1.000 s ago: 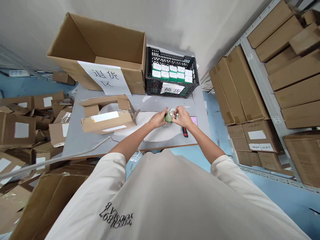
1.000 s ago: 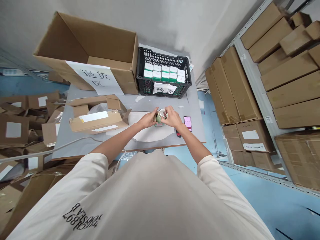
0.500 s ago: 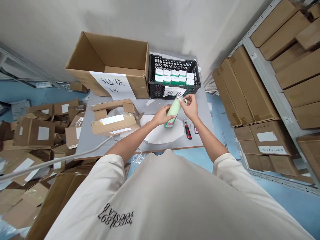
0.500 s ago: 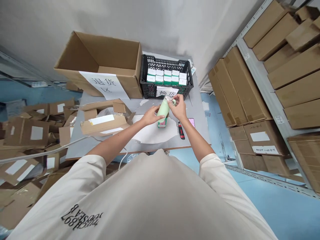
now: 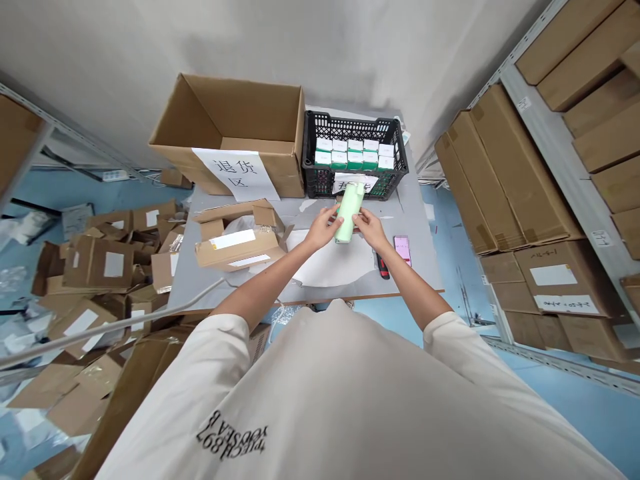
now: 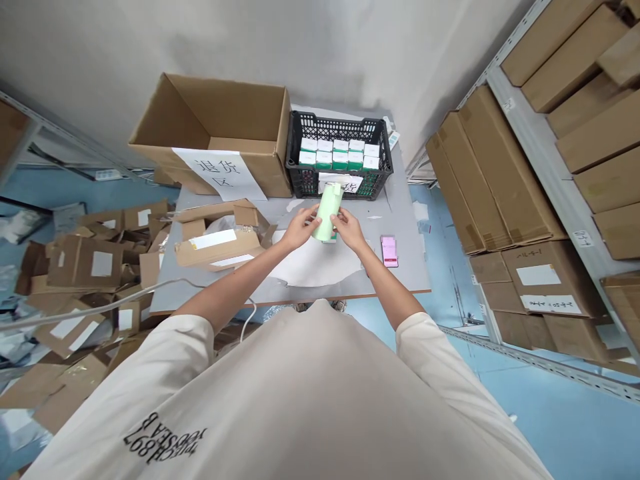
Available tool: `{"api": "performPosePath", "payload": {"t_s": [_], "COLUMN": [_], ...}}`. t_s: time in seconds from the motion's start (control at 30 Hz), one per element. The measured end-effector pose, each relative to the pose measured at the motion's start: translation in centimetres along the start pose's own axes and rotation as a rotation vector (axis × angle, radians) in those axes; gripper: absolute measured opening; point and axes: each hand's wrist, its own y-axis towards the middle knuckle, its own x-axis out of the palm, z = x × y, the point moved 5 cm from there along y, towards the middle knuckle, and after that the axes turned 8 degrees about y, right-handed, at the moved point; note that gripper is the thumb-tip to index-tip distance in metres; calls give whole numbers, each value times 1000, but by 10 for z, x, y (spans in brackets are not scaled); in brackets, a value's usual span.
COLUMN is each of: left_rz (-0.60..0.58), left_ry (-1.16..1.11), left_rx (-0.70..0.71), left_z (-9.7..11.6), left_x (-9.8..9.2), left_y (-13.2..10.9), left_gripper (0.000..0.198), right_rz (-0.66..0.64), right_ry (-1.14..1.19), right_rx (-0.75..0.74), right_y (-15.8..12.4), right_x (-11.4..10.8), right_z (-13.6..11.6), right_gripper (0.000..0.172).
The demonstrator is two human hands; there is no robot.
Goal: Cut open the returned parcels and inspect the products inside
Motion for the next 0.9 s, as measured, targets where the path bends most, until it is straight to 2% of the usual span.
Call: {"api": "performPosePath", "payload": {"t_s": [0.13,0.23,0.4,0.53,0.6,0.77,0.9], "left_rz": [-26,-44,-110,-154,-140,-53,-32], "left_ry": [61,45,-49,-204,-186,51,-36], "left_rx": [-30,-56,-77,-90,-69,-46,-89], "left_z": [8,9,6,5,7,9,8], "left_x": [2,6,16,22,22,16,13], "left_y": [2,1,-3,-4,-3,1,3], "left_gripper": [64,63,82,98,93,79,72], "right_rz": [71,61,9,7,16,47,61], "right_ry": [-25,-69,-115,-43,-4,-30,-38], "right_rx": [6,-16,-32,-6,23,39,28], "right_y": [-4,-11,-20,-24,-25,-22,-20], "right_x": [-8,-11,-11,-10,-10,-13,-17], "right_z": [-3,-9,-18,-21,-20,-20,-19], "right_gripper": [86,80,85,82,78,69,71]}}
